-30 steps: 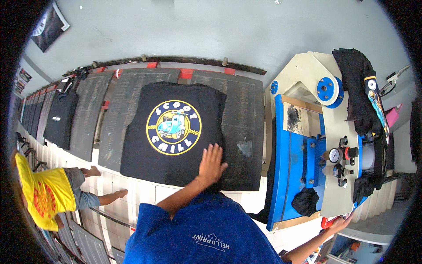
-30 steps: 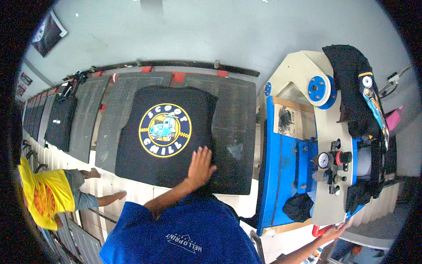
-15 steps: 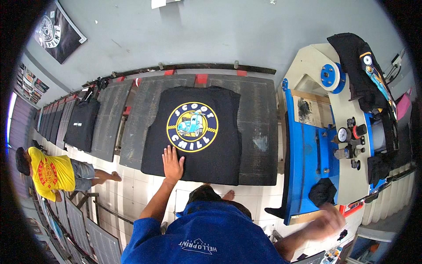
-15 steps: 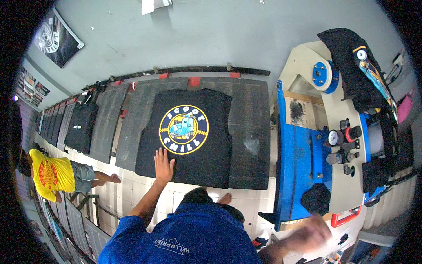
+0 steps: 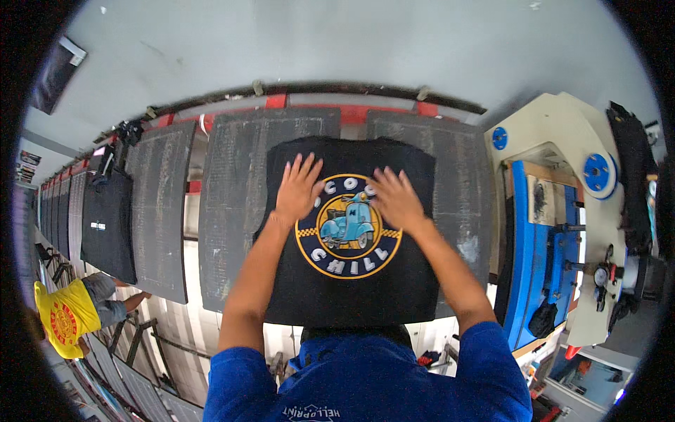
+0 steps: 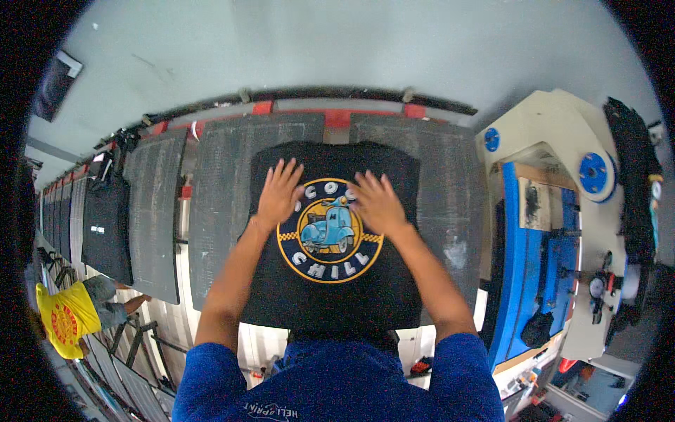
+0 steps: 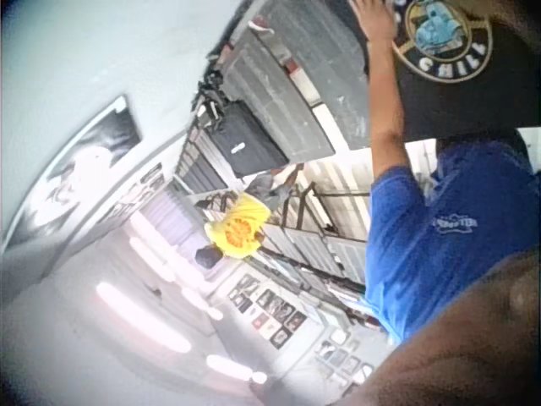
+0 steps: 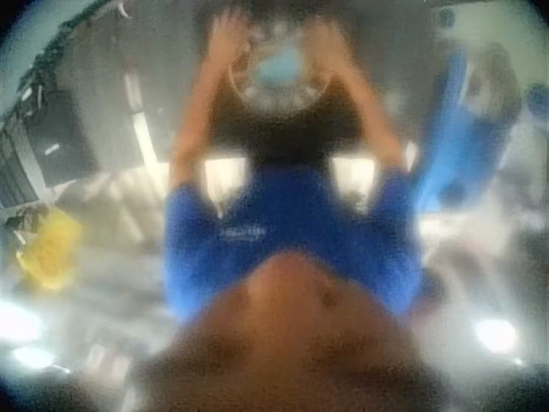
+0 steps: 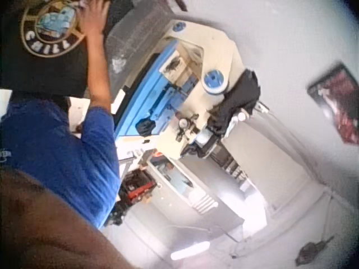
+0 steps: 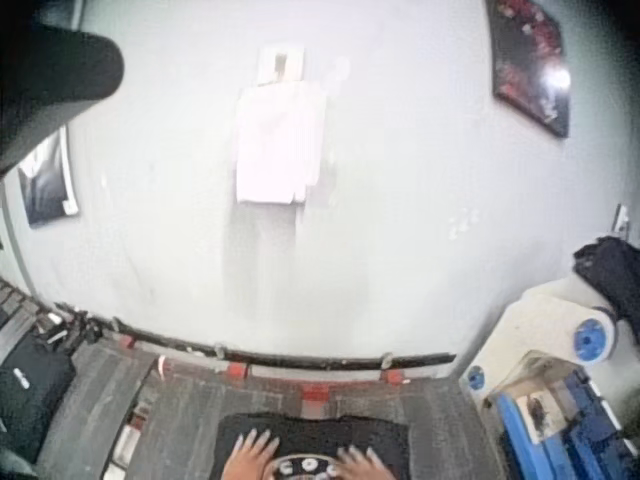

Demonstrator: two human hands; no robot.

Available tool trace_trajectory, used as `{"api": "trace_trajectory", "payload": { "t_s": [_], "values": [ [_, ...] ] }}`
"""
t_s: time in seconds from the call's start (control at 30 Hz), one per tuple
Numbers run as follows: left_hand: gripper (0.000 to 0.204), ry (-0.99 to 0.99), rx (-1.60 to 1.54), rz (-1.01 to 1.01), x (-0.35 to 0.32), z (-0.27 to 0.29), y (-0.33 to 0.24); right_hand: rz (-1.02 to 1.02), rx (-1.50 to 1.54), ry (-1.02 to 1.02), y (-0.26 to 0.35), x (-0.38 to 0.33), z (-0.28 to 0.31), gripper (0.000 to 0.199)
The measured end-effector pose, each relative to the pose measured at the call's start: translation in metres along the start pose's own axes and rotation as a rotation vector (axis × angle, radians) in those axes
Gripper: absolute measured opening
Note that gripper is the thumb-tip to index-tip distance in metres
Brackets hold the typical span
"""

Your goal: The person uses a heat gun to dry ink on printed shirts, moves a shirt to a heat press, and lays a protective sheet over the design.

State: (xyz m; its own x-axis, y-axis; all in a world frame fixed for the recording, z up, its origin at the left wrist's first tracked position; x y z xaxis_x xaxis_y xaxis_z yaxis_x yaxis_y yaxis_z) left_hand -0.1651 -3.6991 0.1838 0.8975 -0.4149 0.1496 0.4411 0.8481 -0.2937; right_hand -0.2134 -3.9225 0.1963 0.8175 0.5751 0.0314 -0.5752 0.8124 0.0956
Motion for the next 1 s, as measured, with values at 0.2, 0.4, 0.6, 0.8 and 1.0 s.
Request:
{"api": "trace_trajectory", "payload": {
  "t_s": [0.2,0.4,0.6,0.8,1.0],
  "values": [
    [0.053,-0.035,0.097,0.049,0.056,-0.01,0.054,-0.143,-0.01,-0.017,-0.078,0.062,-0.023,0.051],
    [0.053,-0.094,0.187,0.14,0.074,-0.012,0.07,-0.278,-0.128,-0.057,-0.113,0.077,-0.028,0.051],
    [0.06,-0.012,0.026,0.29,0.001,0.015,0.048,-0.49,-0.014,-0.385,-0.1,0.023,0.02,0.051],
    [0.046,-0.052,0.037,0.831,-0.174,0.047,0.054,-1.224,0.365,-0.029,-0.072,-0.173,0.023,0.049],
    [0.032,0.039,0.078,0.864,-0.202,0.046,0.043,-1.203,0.432,0.313,-0.024,-0.202,0.008,0.051]
  ]
}}
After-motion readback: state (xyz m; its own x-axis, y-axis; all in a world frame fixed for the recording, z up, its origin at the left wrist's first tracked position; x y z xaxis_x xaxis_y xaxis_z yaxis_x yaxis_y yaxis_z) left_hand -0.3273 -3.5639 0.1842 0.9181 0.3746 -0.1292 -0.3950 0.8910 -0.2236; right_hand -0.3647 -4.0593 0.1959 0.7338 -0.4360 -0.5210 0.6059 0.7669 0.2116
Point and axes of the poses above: each hand's wrist, its own x-axis towards the middle knuckle, its own z-axis out of the back of the hand, y = z × x, the point moved 7 cm from there along x, towards the middle knuckle, and after that the axes turned 5 degrees about z, right-handed, at the moved point
